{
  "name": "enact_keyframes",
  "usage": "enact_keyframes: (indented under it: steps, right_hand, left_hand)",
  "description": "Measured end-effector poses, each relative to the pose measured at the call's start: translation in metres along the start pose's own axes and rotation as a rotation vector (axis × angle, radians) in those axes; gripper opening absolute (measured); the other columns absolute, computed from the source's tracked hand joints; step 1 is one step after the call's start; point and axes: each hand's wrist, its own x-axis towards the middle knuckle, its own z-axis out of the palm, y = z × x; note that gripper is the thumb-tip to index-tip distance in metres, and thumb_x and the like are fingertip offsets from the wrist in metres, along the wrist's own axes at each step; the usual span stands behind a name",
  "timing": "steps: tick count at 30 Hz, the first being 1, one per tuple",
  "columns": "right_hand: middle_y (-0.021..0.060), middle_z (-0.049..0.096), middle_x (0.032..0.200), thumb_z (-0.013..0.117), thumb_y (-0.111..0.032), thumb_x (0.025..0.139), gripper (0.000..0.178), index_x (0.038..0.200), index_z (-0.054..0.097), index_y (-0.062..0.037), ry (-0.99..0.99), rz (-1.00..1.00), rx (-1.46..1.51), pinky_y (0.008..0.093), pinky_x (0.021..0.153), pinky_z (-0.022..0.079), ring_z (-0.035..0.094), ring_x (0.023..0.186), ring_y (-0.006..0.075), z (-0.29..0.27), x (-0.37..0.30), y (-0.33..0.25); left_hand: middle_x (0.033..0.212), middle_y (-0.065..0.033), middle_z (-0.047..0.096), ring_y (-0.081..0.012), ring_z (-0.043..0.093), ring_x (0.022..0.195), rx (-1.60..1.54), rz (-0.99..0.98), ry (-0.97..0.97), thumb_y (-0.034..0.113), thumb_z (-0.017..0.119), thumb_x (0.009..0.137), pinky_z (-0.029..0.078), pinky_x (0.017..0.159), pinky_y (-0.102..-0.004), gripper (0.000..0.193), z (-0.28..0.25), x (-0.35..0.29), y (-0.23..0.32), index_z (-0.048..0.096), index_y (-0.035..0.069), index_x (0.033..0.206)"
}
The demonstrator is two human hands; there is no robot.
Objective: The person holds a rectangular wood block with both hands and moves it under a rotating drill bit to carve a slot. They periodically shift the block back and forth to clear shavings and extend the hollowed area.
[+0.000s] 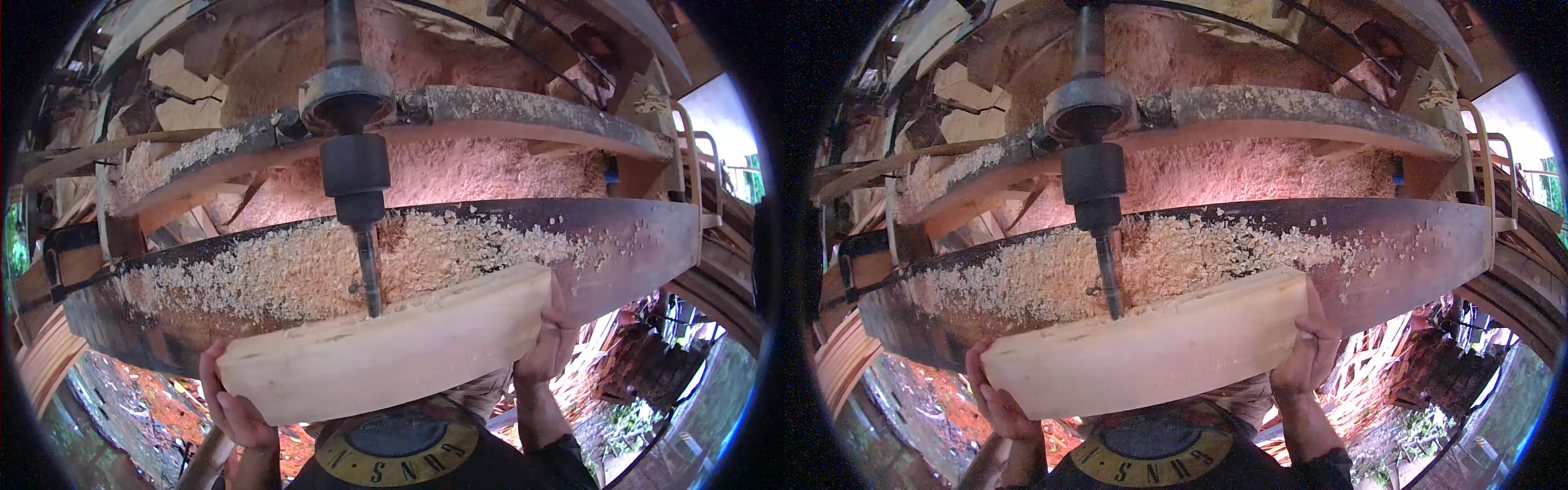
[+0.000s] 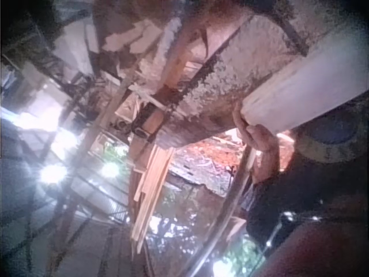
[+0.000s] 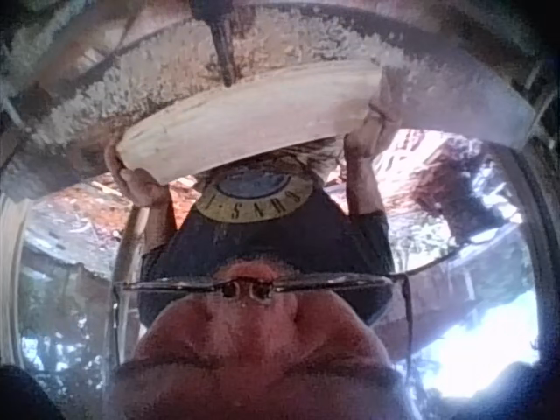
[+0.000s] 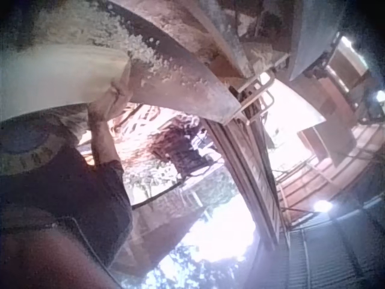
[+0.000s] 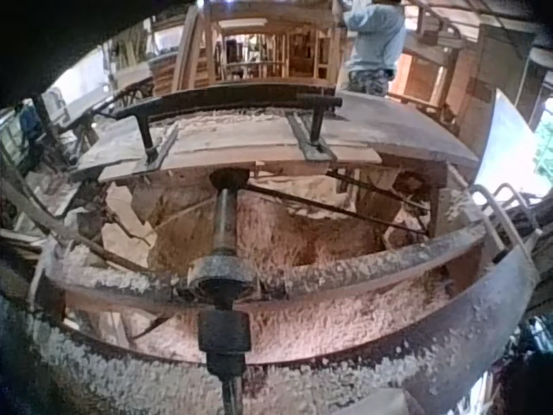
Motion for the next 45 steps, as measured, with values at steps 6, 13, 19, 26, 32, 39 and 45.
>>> enact_keyframes:
  steps: [6, 13, 19, 26, 32, 39, 45]
  right_hand:
    - [0.0399, 0.048, 0.147, 0.034, 0.001, 0.101, 0.02, 0.112, 0.05, 0.001, 0.071, 0.063, -0.054, 0.0519, 0.115, 0.039, 0.052, 0.135, 0.0428, -0.006, -0.006, 0.006]
    - [0.0375, 0.046, 0.15, 0.034, 0.0, 0.104, 0.016, 0.114, 0.045, -0.0054, 0.0, 0.127, -0.134, 0.0527, 0.116, 0.04, 0.05, 0.139, 0.0421, 0.001, -0.001, -0.01]
    - [0.0341, 0.052, 0.147, 0.037, -0.002, 0.102, 0.017, 0.112, 0.05, 0.0017, 0.061, 0.094, 0.053, 0.0451, 0.112, 0.04, 0.055, 0.129, 0.0344, 0.006, -0.007, -0.006]
    - [0.0341, 0.053, 0.147, 0.037, -0.002, 0.104, 0.016, 0.112, 0.05, 0.0018, 0.122, 0.03, -0.114, 0.0446, 0.112, 0.04, 0.054, 0.132, 0.0355, -0.002, 0.002, -0.002]
    - [0.0341, 0.053, 0.147, 0.037, -0.001, 0.103, 0.016, 0.112, 0.05, 0.0024, 0.051, 0.034, 0.082, 0.046, 0.114, 0.039, 0.054, 0.133, 0.0359, 0.006, 0.009, 0.005]
    - [0.0337, 0.054, 0.146, 0.037, 0.0, 0.102, 0.017, 0.112, 0.049, 0.001, 0.105, 0.068, -0.043, 0.0464, 0.115, 0.039, 0.054, 0.134, 0.0369, -0.003, -0.002, 0.004]
    - [0.0341, 0.052, 0.147, 0.037, -0.001, 0.101, 0.017, 0.113, 0.049, 0.0009, 0.107, 0.09, -0.022, 0.0469, 0.116, 0.037, 0.052, 0.135, 0.0374, 0.003, -0.002, -0.005]
  left_hand:
    - [0.149, -0.023, 0.046, -0.0344, 0.051, 0.134, 0.194, -0.027, 0.038, 0.043, 0.035, 0.109, 0.045, 0.111, -0.0506, 0.066, 0.009, 0.029, 0.003, 0.035, -0.008, 0.152]
    - [0.151, -0.0254, 0.045, -0.0347, 0.051, 0.134, -0.027, -0.043, 0.153, 0.042, 0.038, 0.108, 0.043, 0.113, -0.0492, 0.067, -0.003, 0.01, -0.007, 0.035, -0.009, 0.152]
    - [0.149, -0.0257, 0.046, -0.0336, 0.05, 0.134, 0.07, -0.001, 0.058, 0.038, 0.035, 0.109, 0.043, 0.111, -0.0475, 0.064, -0.001, -0.002, 0.004, 0.035, -0.011, 0.151]
    - [0.145, -0.025, 0.05, -0.0338, 0.054, 0.13, 0.088, -0.076, 0.087, 0.042, 0.035, 0.109, 0.044, 0.109, -0.0456, 0.068, 0.021, 0.037, 0.003, 0.037, -0.013, 0.149]
    - [0.148, -0.0234, 0.048, -0.0324, 0.051, 0.132, -0.006, -0.037, 0.068, 0.041, 0.031, 0.11, 0.041, 0.112, -0.0445, 0.067, 0.009, 0.021, -0.002, 0.036, -0.012, 0.151]
    - [0.148, -0.0221, 0.048, -0.0316, 0.051, 0.134, 0.168, -0.04, 0.038, 0.048, 0.034, 0.109, 0.041, 0.113, -0.0472, 0.072, 0.007, 0.004, 0.0, 0.033, -0.01, 0.153]
    - [0.151, -0.027, 0.044, -0.0343, 0.048, 0.136, 0.05, -0.106, 0.059, 0.039, 0.034, 0.11, 0.04, 0.115, -0.0464, 0.065, 0.016, 0.046, 0.008, 0.032, -0.01, 0.153]
